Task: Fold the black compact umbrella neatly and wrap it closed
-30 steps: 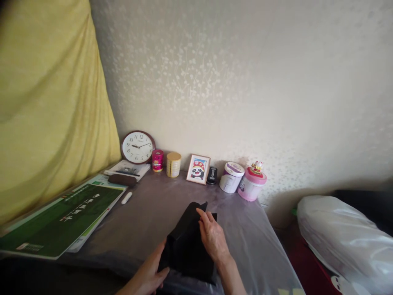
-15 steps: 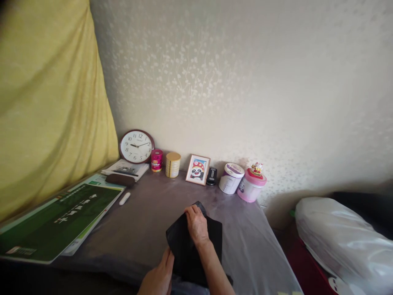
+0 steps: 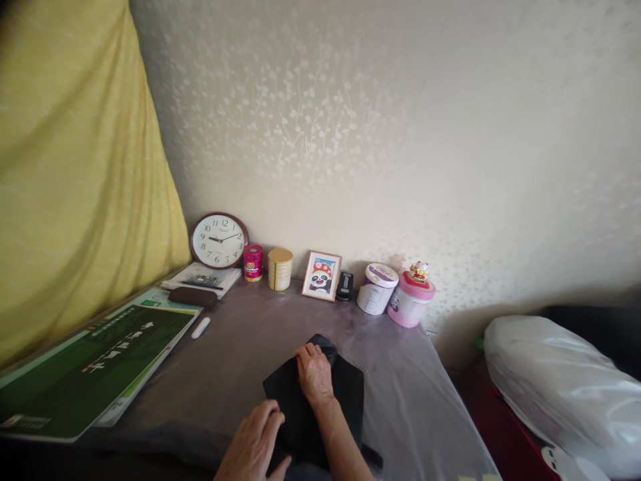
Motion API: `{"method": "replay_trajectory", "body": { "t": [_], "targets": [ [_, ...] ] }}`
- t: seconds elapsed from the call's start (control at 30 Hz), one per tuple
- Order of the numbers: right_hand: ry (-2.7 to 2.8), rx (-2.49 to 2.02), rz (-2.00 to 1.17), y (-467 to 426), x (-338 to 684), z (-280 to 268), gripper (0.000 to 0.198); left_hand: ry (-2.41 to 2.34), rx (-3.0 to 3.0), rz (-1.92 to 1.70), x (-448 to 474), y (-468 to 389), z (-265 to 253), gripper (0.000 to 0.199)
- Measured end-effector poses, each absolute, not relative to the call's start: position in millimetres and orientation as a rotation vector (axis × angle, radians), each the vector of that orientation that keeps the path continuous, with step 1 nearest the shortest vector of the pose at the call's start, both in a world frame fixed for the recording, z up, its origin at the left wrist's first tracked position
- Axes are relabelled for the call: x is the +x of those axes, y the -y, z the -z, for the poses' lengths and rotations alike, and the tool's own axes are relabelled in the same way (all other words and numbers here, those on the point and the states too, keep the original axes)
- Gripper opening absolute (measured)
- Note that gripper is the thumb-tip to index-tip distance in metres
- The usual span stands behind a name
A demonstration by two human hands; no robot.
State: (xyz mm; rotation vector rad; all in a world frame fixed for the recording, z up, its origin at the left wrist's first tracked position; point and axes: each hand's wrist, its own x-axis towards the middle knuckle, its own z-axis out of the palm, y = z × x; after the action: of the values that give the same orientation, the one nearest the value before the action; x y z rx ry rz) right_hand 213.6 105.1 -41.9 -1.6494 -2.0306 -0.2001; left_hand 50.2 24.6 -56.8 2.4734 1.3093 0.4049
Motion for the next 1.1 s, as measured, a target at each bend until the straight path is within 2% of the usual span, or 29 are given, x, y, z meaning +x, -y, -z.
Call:
{"method": "replay_trajectory", "body": {
  "t": [0.17, 0.27, 0.4, 0.6, 0.77, 0.9, 1.1],
  "targets": [
    [2.041, -1.652, 0.185, -106.3, 214.3, 44.0, 0.02, -1.121, 2.58, -0.326, 67.6, -35.5, 68.1, 0.089],
    [2.039, -1.638, 0.162, -105.7, 215.2, 44.4, 0.02, -1.234, 2.606, -0.258, 75.8, -36.3, 88.5, 0.084],
    [2.024, -1.635, 0.145, -106.4, 218.9, 44.5, 0.023, -1.315, 2.673, -0.389, 81.1, -33.4, 109.9, 0.087],
    [1.977, -1.689, 0.14, -125.0, 245.5, 47.3, 0.03, -1.354, 2.644, -0.38, 84.2, -33.1, 115.6, 0.086],
    [1.811, -1.674, 0.248, -117.5, 256.5, 41.2, 0.028, -1.349, 2.647, -0.411, 85.5, -34.4, 122.4, 0.081],
    [2.063, -1.434, -0.009, -87.3, 238.4, 41.1, 0.027, -1.416, 2.683, -0.504, 89.3, -31.9, 131.3, 0.074],
    [2.016, -1.564, -0.115, -102.5, 244.0, 48.0, 0.032, -1.45, 2.699, -0.409, 88.0, -28.5, 122.9, 0.079]
  ]
}}
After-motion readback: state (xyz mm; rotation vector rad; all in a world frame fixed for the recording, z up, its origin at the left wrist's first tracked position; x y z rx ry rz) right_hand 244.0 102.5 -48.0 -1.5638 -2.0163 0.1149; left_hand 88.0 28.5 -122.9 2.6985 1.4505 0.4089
